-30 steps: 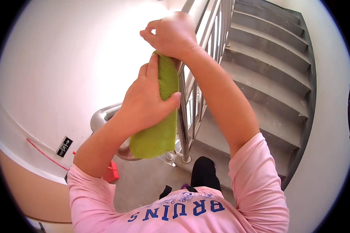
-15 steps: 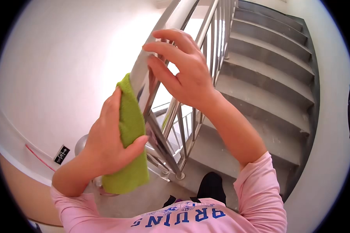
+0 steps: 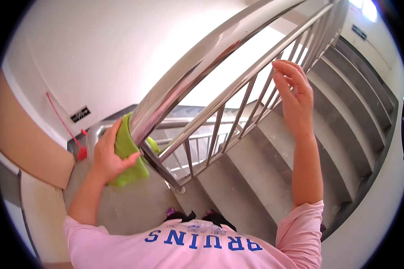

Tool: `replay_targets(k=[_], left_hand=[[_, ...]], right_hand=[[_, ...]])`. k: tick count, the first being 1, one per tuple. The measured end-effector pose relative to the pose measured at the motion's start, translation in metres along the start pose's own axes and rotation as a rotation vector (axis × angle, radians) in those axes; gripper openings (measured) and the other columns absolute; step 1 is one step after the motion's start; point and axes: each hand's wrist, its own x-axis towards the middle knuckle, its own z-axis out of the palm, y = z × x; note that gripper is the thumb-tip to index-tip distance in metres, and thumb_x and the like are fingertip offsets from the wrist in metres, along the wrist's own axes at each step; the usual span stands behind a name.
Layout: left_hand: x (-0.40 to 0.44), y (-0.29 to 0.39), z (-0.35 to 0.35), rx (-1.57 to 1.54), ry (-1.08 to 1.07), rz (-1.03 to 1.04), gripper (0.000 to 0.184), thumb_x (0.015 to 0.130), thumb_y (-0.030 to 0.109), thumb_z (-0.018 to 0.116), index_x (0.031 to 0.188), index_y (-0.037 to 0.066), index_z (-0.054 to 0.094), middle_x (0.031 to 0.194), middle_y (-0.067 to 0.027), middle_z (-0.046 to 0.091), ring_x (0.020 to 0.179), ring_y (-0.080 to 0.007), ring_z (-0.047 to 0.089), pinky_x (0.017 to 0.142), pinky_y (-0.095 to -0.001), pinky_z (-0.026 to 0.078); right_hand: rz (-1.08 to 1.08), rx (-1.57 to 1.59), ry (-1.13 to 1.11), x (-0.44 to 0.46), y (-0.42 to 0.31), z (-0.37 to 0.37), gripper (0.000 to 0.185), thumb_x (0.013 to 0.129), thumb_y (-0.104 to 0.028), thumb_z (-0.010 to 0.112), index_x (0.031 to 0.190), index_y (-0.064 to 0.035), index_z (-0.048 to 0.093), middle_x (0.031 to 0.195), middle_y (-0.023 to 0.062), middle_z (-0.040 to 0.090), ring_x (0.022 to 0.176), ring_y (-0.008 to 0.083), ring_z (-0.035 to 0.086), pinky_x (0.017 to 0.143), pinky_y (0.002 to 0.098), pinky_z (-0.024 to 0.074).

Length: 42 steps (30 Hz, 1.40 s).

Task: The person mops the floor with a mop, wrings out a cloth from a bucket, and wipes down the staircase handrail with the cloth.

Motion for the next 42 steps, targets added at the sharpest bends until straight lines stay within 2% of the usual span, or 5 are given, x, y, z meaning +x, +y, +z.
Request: replay_targets(k=[16, 22, 26, 30, 42], left_hand=[[0.040, 0.061, 0.033, 0.180, 0.305, -0.053, 0.077, 0.066, 0.038, 0.078, 0.127, 0.003, 0.044, 0.112, -0.0157, 0.056, 0.102, -0.0326, 0.055, 0.086, -0.0412, 0.046], [0.092, 0.102, 0.043, -0.090, 0.387, 0.070, 0.062, 0.091, 0.048, 0.046, 0.129, -0.001, 0.043, 0.122, -0.0195, 0.051, 0.112, -0.0337, 0.049, 0.091, -0.0400, 0.038], [0.096, 0.111, 0.032, -0.514, 0.276, 0.108, 0.057, 0.096, 0.042, 0.039, 0.133, -0.002, 0.040, 0.136, -0.0179, 0.043, 0.127, -0.0272, 0.039, 0.103, -0.0367, 0.030], [0.078, 0.067, 0.023, -1.085, 0.326, -0.015, 0.053, 0.099, 0.038, 0.035, 0.131, -0.004, 0.043, 0.137, -0.0128, 0.043, 0.127, -0.0203, 0.039, 0.107, -0.0344, 0.027], [0.052, -0.007, 0.004, -0.576, -0.152, -0.412, 0.060, 0.090, 0.053, 0.046, 0.107, -0.002, 0.064, 0.079, -0.0089, 0.065, 0.075, -0.0113, 0.056, 0.070, -0.0279, 0.045]], right_hand=[[0.153, 0.228, -0.301, -0.014, -0.018, -0.014, 0.020, 0.085, -0.003, 0.060, 0.104, -0.0031, 0.064, 0.090, 0.0028, 0.062, 0.075, 0.0098, 0.055, 0.070, 0.0234, 0.0449], [0.547, 0.703, -0.452, -0.091, -0.051, 0.080, 0.046, 0.091, -0.010, 0.055, 0.134, -0.0016, 0.039, 0.127, 0.0117, 0.047, 0.112, 0.0190, 0.049, 0.090, 0.0289, 0.0427], [0.231, 0.446, -0.227, -0.105, -0.054, 0.144, 0.073, 0.090, -0.015, 0.056, 0.144, -0.0001, 0.010, 0.150, 0.0199, 0.010, 0.137, 0.0374, 0.019, 0.109, 0.0421, 0.0230], [-0.196, 0.107, -0.142, -0.080, -0.067, 0.162, 0.060, 0.087, -0.022, 0.059, 0.138, -0.0040, 0.034, 0.148, 0.0197, 0.021, 0.135, 0.0394, 0.023, 0.110, 0.0462, 0.0193], [-0.645, -0.290, 0.004, 0.024, -0.035, 0.155, 0.018, 0.080, -0.026, 0.060, 0.088, -0.0100, 0.064, 0.101, 0.0083, 0.060, 0.103, 0.0259, 0.056, 0.101, 0.0459, 0.0327]])
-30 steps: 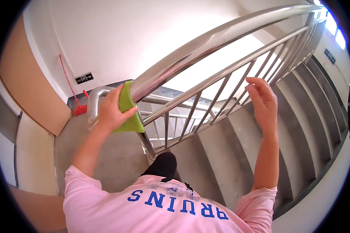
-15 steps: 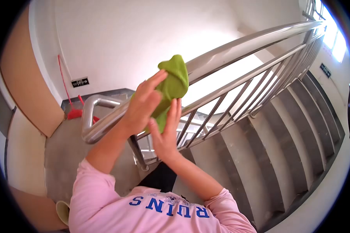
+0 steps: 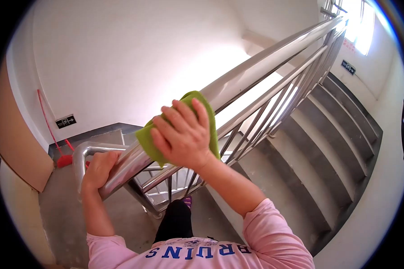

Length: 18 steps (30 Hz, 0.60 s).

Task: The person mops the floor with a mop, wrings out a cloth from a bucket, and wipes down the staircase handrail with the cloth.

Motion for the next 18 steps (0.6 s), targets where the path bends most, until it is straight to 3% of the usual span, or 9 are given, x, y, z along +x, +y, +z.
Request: replay_targets(k=[5, 8, 18], left_hand=[[0.003, -0.004, -0.005, 0.031, -0.093, 0.020, 0.060, 0.064, 0.045, 0.077, 0.102, 0.000, 0.064, 0.064, -0.0025, 0.053, 0.061, -0.0079, 0.046, 0.055, -0.0256, 0.039], [0.001, 0.001, -0.006, 0.043, -0.092, 0.107, 0.067, 0.055, 0.048, 0.082, 0.099, 0.001, 0.063, 0.061, 0.0010, 0.045, 0.057, -0.0074, 0.039, 0.052, -0.0245, 0.034], [0.000, 0.001, -0.006, 0.028, -0.105, 0.049, 0.066, 0.057, 0.046, 0.082, 0.104, 0.002, 0.063, 0.061, 0.0014, 0.046, 0.057, -0.0067, 0.040, 0.051, -0.0245, 0.032]], right_hand=[[-0.056, -0.110, 0.022, 0.026, 0.059, -0.021, 0.014, 0.078, -0.024, 0.060, 0.078, -0.0121, 0.067, 0.090, 0.0066, 0.065, 0.096, 0.0244, 0.059, 0.098, 0.0459, 0.0334], [-0.044, -0.183, 0.003, 0.039, 0.095, -0.036, 0.019, 0.081, -0.024, 0.056, 0.076, -0.0119, 0.069, 0.087, 0.0059, 0.067, 0.094, 0.0246, 0.061, 0.100, 0.0460, 0.0316], [0.227, -0.287, 0.044, 0.061, 0.172, -0.069, 0.028, 0.086, -0.029, 0.050, 0.081, -0.0095, 0.070, 0.108, 0.0114, 0.061, 0.115, 0.0284, 0.049, 0.108, 0.0444, 0.0201]])
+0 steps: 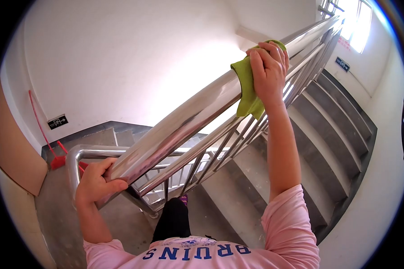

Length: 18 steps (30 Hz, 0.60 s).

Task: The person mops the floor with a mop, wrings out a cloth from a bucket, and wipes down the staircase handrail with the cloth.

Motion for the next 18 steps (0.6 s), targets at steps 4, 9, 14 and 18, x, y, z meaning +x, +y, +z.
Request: replay_targets(k=[4, 9, 14, 18], left_hand=[[0.001, -0.004, 0.001, -0.005, -0.005, 0.013, 0.064, 0.059, 0.043, 0.081, 0.105, 0.002, 0.063, 0.064, 0.0010, 0.050, 0.058, -0.0060, 0.041, 0.052, -0.0235, 0.034], [0.000, -0.002, 0.001, -0.031, -0.017, -0.015, 0.064, 0.060, 0.040, 0.082, 0.106, 0.001, 0.062, 0.070, 0.0006, 0.056, 0.064, -0.0055, 0.047, 0.058, -0.0221, 0.039], [-0.001, 0.005, -0.001, -0.071, -0.046, -0.042, 0.064, 0.061, 0.039, 0.083, 0.107, 0.000, 0.061, 0.077, 0.0005, 0.060, 0.072, -0.0039, 0.052, 0.063, -0.0209, 0.042], [-0.001, 0.006, 0.004, -0.152, -0.034, -0.055, 0.065, 0.061, 0.040, 0.083, 0.107, -0.001, 0.061, 0.079, 0.0004, 0.060, 0.072, -0.0041, 0.051, 0.062, -0.0208, 0.042]], right_hand=[[-0.002, -0.031, 0.022, -0.007, -0.012, 0.004, 0.025, 0.085, -0.027, 0.051, 0.080, -0.0102, 0.069, 0.103, 0.0107, 0.062, 0.113, 0.0297, 0.050, 0.107, 0.0460, 0.0214], [-0.071, 0.029, 0.034, -0.037, -0.065, 0.008, 0.020, 0.080, -0.025, 0.056, 0.074, -0.0101, 0.067, 0.097, 0.0102, 0.063, 0.109, 0.0297, 0.053, 0.105, 0.0502, 0.0230], [-0.179, 0.167, -0.037, -0.075, -0.131, 0.013, 0.018, 0.079, -0.025, 0.056, 0.079, -0.0097, 0.065, 0.097, 0.0095, 0.060, 0.107, 0.0289, 0.052, 0.103, 0.0517, 0.0254], [-0.255, 0.259, -0.112, -0.101, -0.166, 0.010, 0.020, 0.079, -0.028, 0.058, 0.093, -0.0151, 0.066, 0.103, 0.0052, 0.060, 0.104, 0.0247, 0.056, 0.103, 0.0491, 0.0272]])
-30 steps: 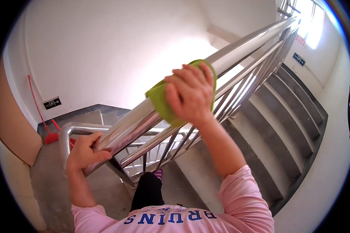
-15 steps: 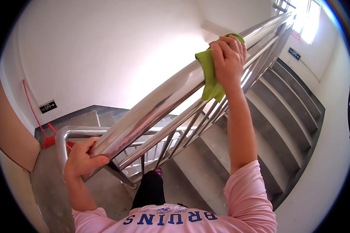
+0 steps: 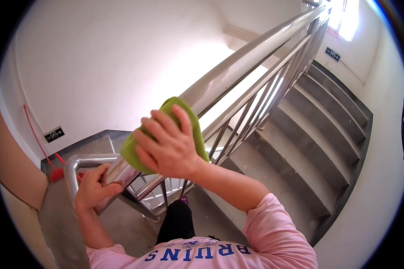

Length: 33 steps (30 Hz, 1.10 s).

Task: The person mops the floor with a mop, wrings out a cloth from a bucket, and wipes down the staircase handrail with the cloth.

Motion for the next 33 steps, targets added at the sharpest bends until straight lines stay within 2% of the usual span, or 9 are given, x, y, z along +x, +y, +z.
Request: replay_targets(k=[5, 7, 11, 16, 20, 26, 30, 31, 33], left_hand=[[0.000, -0.004, -0.003, 0.127, 0.022, -0.009, 0.068, 0.059, 0.042, 0.083, 0.106, -0.001, 0.061, 0.076, 0.0018, 0.057, 0.067, -0.0042, 0.048, 0.058, -0.0206, 0.040], [0.000, 0.000, -0.001, 0.087, 0.034, -0.001, 0.068, 0.058, 0.044, 0.082, 0.105, -0.001, 0.062, 0.073, 0.0023, 0.056, 0.066, -0.0039, 0.047, 0.057, -0.0207, 0.039], [-0.001, 0.001, -0.001, 0.141, 0.037, -0.008, 0.071, 0.058, 0.049, 0.081, 0.105, -0.001, 0.062, 0.069, 0.0028, 0.053, 0.063, -0.0039, 0.044, 0.055, -0.0212, 0.037], [0.001, -0.019, 0.000, 0.134, 0.081, 0.078, 0.074, 0.057, 0.053, 0.080, 0.105, -0.001, 0.062, 0.068, 0.0031, 0.052, 0.061, -0.0044, 0.043, 0.053, -0.0220, 0.035], [0.002, -0.022, 0.002, 0.111, 0.093, 0.105, 0.076, 0.057, 0.054, 0.080, 0.105, -0.001, 0.062, 0.066, 0.0037, 0.049, 0.060, -0.0044, 0.041, 0.051, -0.0223, 0.034], [0.001, -0.007, 0.001, 0.121, 0.058, 0.018, 0.077, 0.056, 0.053, 0.081, 0.106, -0.001, 0.060, 0.065, 0.0046, 0.044, 0.058, -0.0045, 0.037, 0.050, -0.0219, 0.030], [0.000, -0.008, 0.001, 0.107, 0.061, 0.029, 0.077, 0.056, 0.053, 0.081, 0.106, -0.001, 0.060, 0.064, 0.0042, 0.042, 0.058, -0.0048, 0.036, 0.050, -0.0224, 0.030], [0.000, -0.009, 0.001, 0.113, 0.062, 0.037, 0.076, 0.056, 0.053, 0.081, 0.106, -0.001, 0.060, 0.064, 0.0041, 0.042, 0.058, -0.0048, 0.036, 0.050, -0.0226, 0.030], [0.001, -0.012, 0.001, 0.118, 0.070, 0.059, 0.076, 0.057, 0.053, 0.081, 0.105, -0.002, 0.060, 0.063, 0.0036, 0.041, 0.058, -0.0051, 0.036, 0.050, -0.0230, 0.030]], right_hand=[[-0.139, 0.034, -0.010, 0.000, 0.013, -0.004, 0.024, 0.082, -0.031, 0.056, 0.097, -0.0149, 0.065, 0.104, 0.0057, 0.060, 0.102, 0.0235, 0.057, 0.100, 0.0465, 0.0312], [-0.184, 0.000, 0.016, 0.003, 0.029, -0.007, 0.026, 0.082, -0.033, 0.055, 0.096, -0.0147, 0.066, 0.101, 0.0068, 0.062, 0.100, 0.0237, 0.058, 0.099, 0.0452, 0.0335], [-0.174, -0.082, 0.085, 0.013, 0.068, -0.021, 0.024, 0.081, -0.032, 0.055, 0.093, -0.0132, 0.065, 0.099, 0.0083, 0.061, 0.099, 0.0252, 0.057, 0.099, 0.0451, 0.0334], [-0.136, -0.191, 0.120, 0.025, 0.117, -0.041, 0.022, 0.080, -0.029, 0.055, 0.089, -0.0134, 0.067, 0.097, 0.0073, 0.062, 0.100, 0.0252, 0.057, 0.099, 0.0445, 0.0324], [-0.068, -0.231, 0.170, 0.033, 0.156, -0.056, 0.022, 0.080, -0.028, 0.055, 0.088, -0.0118, 0.068, 0.098, 0.0087, 0.062, 0.102, 0.0279, 0.057, 0.101, 0.0452, 0.0308], [0.055, -0.250, 0.205, 0.047, 0.209, -0.075, 0.026, 0.083, -0.031, 0.055, 0.088, -0.0101, 0.069, 0.100, 0.0082, 0.062, 0.108, 0.0287, 0.053, 0.104, 0.0442, 0.0274], [0.176, -0.264, 0.191, 0.053, 0.238, -0.086, 0.030, 0.085, -0.035, 0.054, 0.094, -0.0100, 0.068, 0.111, 0.0106, 0.059, 0.116, 0.0288, 0.047, 0.106, 0.0428, 0.0250], [0.243, -0.262, 0.178, 0.053, 0.244, -0.090, 0.033, 0.086, -0.037, 0.053, 0.101, -0.0111, 0.067, 0.119, 0.0113, 0.056, 0.121, 0.0294, 0.042, 0.108, 0.0414, 0.0234], [0.320, -0.211, 0.243, 0.057, 0.255, -0.091, 0.035, 0.085, -0.038, 0.054, 0.103, -0.0120, 0.067, 0.123, 0.0112, 0.054, 0.124, 0.0296, 0.039, 0.109, 0.0405, 0.0224]])
